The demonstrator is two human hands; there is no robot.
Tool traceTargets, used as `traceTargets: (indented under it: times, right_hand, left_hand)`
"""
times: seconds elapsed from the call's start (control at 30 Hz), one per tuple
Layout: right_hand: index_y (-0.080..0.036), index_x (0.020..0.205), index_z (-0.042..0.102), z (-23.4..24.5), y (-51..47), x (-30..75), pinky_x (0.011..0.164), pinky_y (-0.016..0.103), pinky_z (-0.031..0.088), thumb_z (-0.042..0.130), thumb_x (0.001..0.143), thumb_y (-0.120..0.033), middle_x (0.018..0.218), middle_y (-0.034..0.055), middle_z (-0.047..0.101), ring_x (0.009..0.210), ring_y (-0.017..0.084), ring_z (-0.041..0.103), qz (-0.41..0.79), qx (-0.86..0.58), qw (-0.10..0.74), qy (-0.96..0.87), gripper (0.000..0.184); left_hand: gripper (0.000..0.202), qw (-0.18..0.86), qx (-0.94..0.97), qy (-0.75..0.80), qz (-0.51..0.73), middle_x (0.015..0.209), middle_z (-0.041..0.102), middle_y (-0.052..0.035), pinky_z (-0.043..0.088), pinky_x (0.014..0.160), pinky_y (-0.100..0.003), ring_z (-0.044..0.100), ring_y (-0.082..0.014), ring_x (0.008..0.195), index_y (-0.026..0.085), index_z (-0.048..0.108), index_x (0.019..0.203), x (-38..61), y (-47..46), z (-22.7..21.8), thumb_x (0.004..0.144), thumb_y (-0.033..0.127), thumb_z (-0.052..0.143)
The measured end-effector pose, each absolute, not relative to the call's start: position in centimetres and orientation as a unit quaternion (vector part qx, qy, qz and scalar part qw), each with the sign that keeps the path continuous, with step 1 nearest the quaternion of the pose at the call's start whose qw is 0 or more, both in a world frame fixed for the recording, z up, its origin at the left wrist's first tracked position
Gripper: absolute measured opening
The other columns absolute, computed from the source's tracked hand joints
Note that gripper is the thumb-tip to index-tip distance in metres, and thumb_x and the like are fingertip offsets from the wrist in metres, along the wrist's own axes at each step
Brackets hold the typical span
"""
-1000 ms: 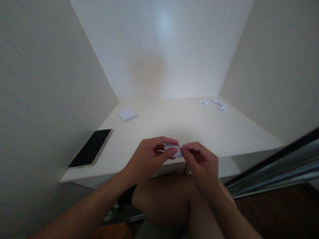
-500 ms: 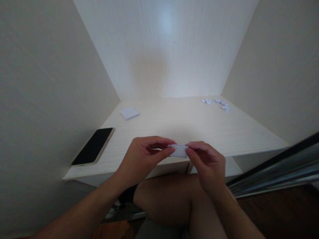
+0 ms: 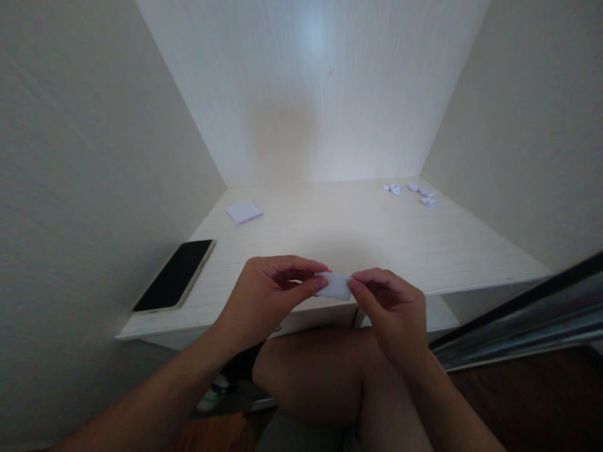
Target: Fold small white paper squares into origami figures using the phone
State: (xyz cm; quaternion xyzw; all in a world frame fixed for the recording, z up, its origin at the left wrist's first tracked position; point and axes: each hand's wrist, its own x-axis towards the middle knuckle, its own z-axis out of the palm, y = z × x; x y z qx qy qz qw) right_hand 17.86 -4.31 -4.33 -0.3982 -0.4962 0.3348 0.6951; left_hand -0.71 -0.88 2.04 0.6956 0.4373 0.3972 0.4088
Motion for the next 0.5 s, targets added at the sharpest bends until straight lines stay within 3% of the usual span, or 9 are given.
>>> traceTargets:
  times: [0.5]
  right_hand:
    - [-0.024, 0.086, 0.077, -4.24, -4.43, 18.15, 0.07, 0.03, 0.059, 0.077, 0.083, -0.02, 0.081, 0.0013, 0.075, 0.074, 0.017, 0.07, 0.332, -0.403, 0.676, -0.52, 0.005]
  left_hand:
    - [0.015, 0.397, 0.705, 0.442, 0.388, 0.08, 0.08, -0.0021, 0.063, 0.069, -0.028, 0.074, -0.0187, 0.071, 0.023, 0.081, 0.087, -0.93, -0.89, 2.31, 0.077, 0.034, 0.081]
